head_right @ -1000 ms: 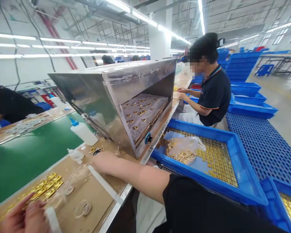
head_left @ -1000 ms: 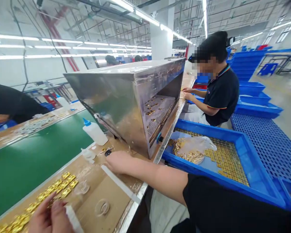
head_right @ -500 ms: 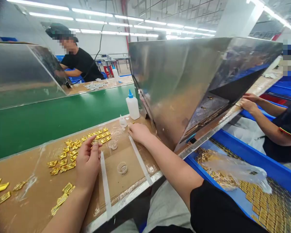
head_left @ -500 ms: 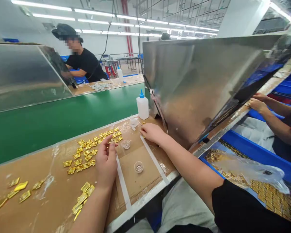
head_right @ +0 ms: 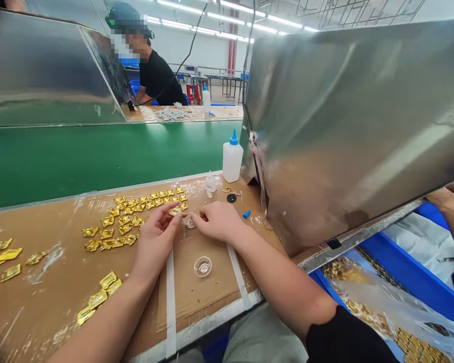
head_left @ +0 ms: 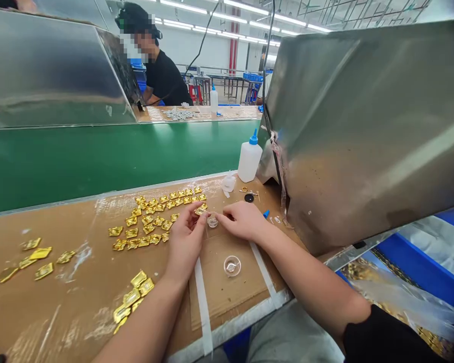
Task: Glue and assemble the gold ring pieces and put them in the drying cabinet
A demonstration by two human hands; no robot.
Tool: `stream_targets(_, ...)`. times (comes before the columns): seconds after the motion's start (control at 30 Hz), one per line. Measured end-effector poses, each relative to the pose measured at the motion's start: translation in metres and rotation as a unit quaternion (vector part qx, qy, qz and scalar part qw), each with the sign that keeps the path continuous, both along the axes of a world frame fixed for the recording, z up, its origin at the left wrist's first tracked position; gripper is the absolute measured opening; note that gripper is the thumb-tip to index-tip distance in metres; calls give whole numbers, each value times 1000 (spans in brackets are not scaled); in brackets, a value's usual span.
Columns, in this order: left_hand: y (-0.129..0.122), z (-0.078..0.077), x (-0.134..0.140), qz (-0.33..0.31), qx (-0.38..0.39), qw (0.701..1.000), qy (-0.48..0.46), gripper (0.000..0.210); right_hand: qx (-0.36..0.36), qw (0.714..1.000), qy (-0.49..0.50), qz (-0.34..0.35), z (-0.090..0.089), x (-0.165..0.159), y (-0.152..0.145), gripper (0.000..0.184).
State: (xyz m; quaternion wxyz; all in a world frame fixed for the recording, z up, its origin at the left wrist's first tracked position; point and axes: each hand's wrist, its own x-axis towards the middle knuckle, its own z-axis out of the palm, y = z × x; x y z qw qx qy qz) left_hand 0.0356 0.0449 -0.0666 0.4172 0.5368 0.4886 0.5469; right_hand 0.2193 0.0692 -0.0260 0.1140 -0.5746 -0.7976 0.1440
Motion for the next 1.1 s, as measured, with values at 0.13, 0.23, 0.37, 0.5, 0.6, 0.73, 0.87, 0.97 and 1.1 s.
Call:
stream_targets(0.13, 3, -4, 1, -19, -13, 1000, -5, 51, 2, 1000, 24, 6, -2, -1, 1, 42)
stream_targets(0.23, 3, -4, 1, -25, -22, 999, -10, 52, 6, 999, 48, 9, -3, -2, 1, 41)
stream_targets(0.37, 2, -2, 1, -27, -28, 999, -23, 57, 14, 996, 86, 14, -6, -2, 2, 39)
stream_targets(0.5, 1, 1, 1, -20, -33, 999, -31, 60, 25, 991, 133, 9, -10, -1, 4, 38)
stream_targets(0.6, -1, 4, 1, -7, -35, 999, -33, 61, 27, 985, 168, 4, -13, 1, 6, 39)
stream_targets(0.73, -5, 9, -2, 10, -33, 999, -29, 60, 30, 978, 206, -1, -17, 2, 8, 41)
stream_targets(0.87, -10, 15, -15, 2, -54, 998, -10, 57, 31, 973, 228, 9, -22, 2, 10, 39)
stream_targets(0.97, -12, 18, -25, -51, -117, 992, 21, 55, 30, 971, 237, 25, -26, 2, 12, 38)
stream_targets(1.1, -10, 18, -30, -136, -194, 969, 72, 56, 31, 968, 247, 36, -30, 2, 14, 37)
